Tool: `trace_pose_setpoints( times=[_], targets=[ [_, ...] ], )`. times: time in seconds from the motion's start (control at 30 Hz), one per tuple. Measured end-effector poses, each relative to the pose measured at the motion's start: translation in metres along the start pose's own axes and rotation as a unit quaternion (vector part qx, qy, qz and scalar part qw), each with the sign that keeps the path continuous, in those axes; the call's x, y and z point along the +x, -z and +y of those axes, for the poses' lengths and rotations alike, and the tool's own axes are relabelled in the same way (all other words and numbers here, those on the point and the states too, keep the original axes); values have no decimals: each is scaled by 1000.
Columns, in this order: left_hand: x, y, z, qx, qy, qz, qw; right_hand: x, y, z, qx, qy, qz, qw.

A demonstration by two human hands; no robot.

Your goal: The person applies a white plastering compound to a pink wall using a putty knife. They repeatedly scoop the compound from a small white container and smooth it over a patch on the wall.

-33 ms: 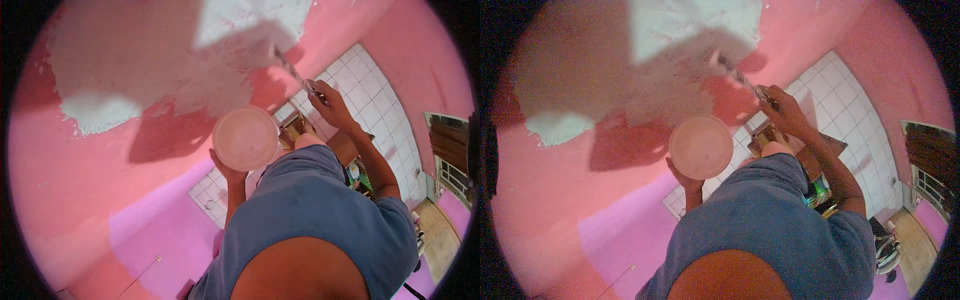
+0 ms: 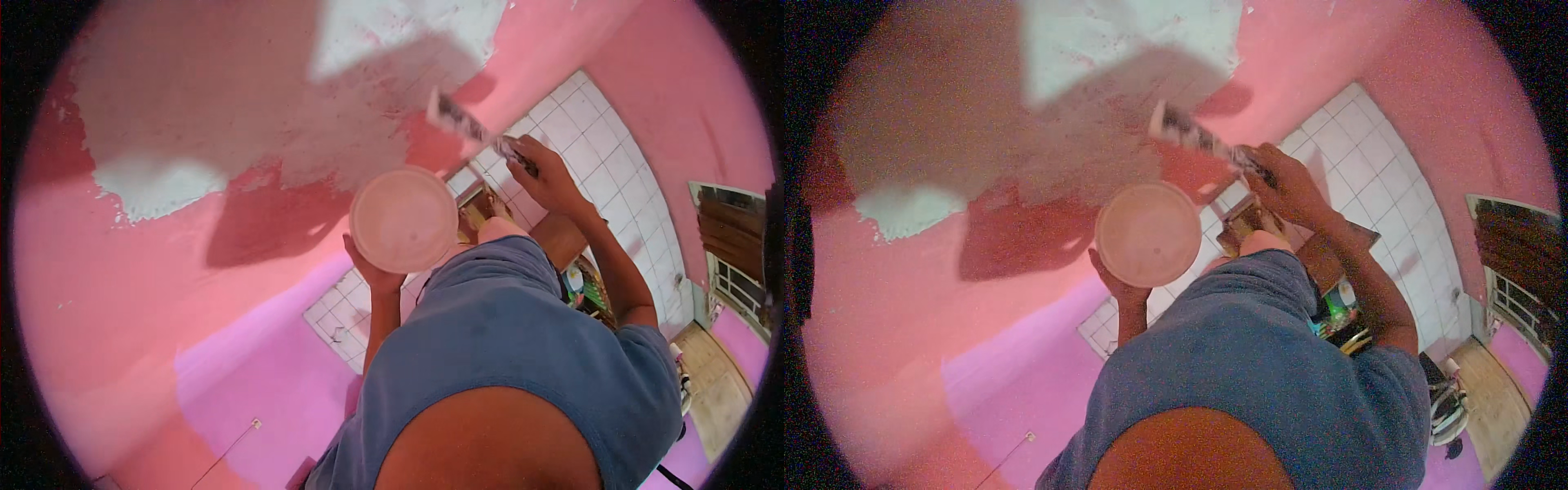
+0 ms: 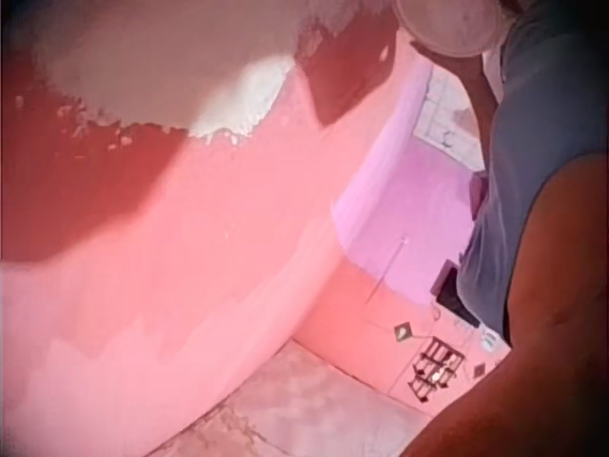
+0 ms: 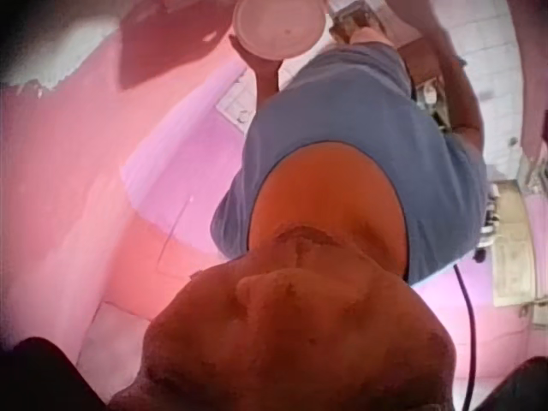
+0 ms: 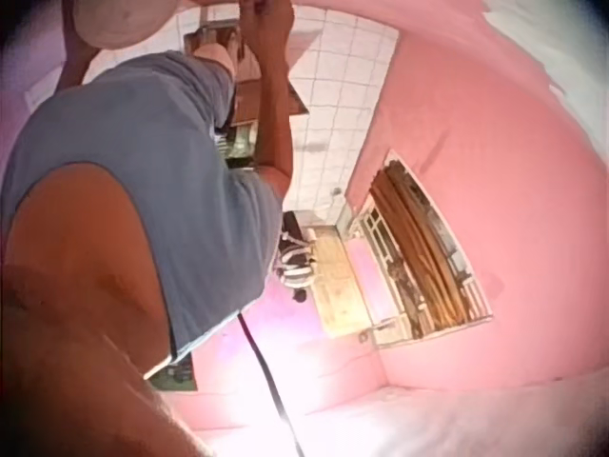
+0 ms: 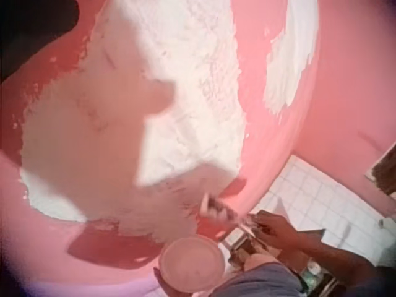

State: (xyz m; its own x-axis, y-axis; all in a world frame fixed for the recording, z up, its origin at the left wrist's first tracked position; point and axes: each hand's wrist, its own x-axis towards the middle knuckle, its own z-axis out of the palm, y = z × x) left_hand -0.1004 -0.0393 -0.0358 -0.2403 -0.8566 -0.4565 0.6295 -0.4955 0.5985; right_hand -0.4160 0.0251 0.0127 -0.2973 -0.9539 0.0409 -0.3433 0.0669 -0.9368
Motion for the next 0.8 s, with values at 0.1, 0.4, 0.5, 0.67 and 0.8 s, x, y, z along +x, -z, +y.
trace_pose_setpoints(
  times=[0.1, 0.4, 0.5, 0.67, 0.8],
  targets=[
    [16, -37, -13, -160, 124, -181, 962, -17, 35, -19, -216, 91, -61, 970],
    [36, -88, -46, -143, 232, -200, 941, -19, 103, -75, -464, 44, -115, 877],
    [41, -94, -49, -120, 209, -172, 955, -13, 103, -86, -481, 68, -81, 870],
    [46, -102, -46, -182, 228, -198, 936, -10, 103, -94, -512, 73, -89, 851],
    [40, -108, -56, -153, 208, -179, 949, -14, 106, -95, -483, 42, -93, 870]
  ],
)
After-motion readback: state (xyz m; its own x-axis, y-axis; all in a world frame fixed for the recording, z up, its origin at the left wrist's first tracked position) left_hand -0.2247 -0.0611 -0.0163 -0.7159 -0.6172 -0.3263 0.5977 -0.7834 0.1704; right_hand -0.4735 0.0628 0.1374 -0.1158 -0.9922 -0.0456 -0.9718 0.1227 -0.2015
